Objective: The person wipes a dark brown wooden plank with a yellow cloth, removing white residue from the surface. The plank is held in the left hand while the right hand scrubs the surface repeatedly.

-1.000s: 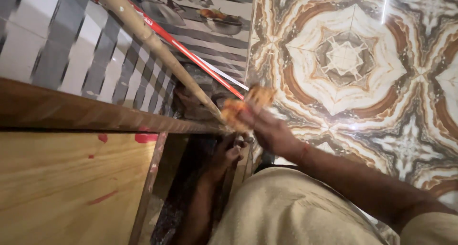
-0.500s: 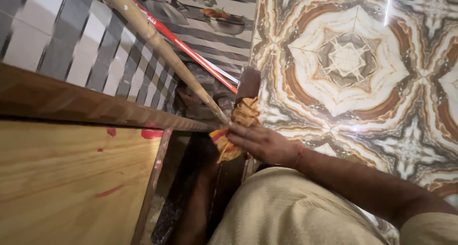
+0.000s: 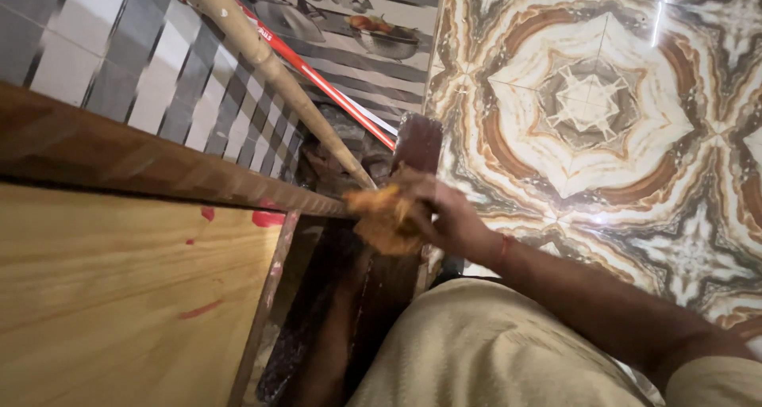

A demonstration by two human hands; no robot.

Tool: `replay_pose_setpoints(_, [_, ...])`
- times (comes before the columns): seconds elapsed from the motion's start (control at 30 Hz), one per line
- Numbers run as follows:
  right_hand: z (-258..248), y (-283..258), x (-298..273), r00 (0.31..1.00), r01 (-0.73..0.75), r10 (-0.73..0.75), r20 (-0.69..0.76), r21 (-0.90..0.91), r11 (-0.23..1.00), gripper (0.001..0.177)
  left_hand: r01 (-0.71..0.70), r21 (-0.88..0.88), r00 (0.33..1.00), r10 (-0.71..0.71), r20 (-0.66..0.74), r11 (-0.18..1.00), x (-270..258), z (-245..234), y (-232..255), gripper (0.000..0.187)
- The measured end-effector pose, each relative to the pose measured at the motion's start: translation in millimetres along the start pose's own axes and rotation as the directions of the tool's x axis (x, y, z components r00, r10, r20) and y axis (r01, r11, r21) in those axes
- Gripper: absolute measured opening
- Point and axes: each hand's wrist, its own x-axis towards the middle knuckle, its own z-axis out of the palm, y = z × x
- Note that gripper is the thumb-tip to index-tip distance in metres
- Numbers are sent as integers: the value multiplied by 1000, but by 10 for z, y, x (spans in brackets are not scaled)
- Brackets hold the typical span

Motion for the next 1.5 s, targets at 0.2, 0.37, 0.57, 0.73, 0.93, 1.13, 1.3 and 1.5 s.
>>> replay_pose_setpoints(0.2, [-95,367,269,948,-218,136,-288,-272,937,26,39,54,999,-38,-30,998,45,-256,-293,36])
replay_pose_setpoints(0.37, [36,262,56,999,-39,44,4,-416,909,33,17,218,999,-8,-44,976,49,-224,-154,31])
replay_pose_setpoints(0.57, [-41,542,-276,954,147,7,299,-492,858,63,-44,298,992,7,123,954,121,-242,-70,42])
replay_pose_setpoints(0.73, [-318,625,-33,993,-113,108,-40,-539,834,59,-243,763,969,108,224,599,212,-544,-291,42])
replay_pose_setpoints(0.93, [-201,396,-319,930,316,-143,338,-540,780,66,2,806,999,-37,25,592,236,-67,-81,46])
replay_pose_setpoints(1.13, [-561,633,-220,981,-99,180,78,-597,796,39,-99,941,973,231,22,324,285,145,-107,42])
replay_pose_setpoints(1.3, [-249,409,-364,971,158,-28,236,-552,819,43,-4,972,953,294,-67,237,359,114,-278,30])
replay_pose_setpoints(1.5, [-477,239,-107,731,-673,682,33,208,710,29,-111,967,907,421,4,228,218,431,-2,28])
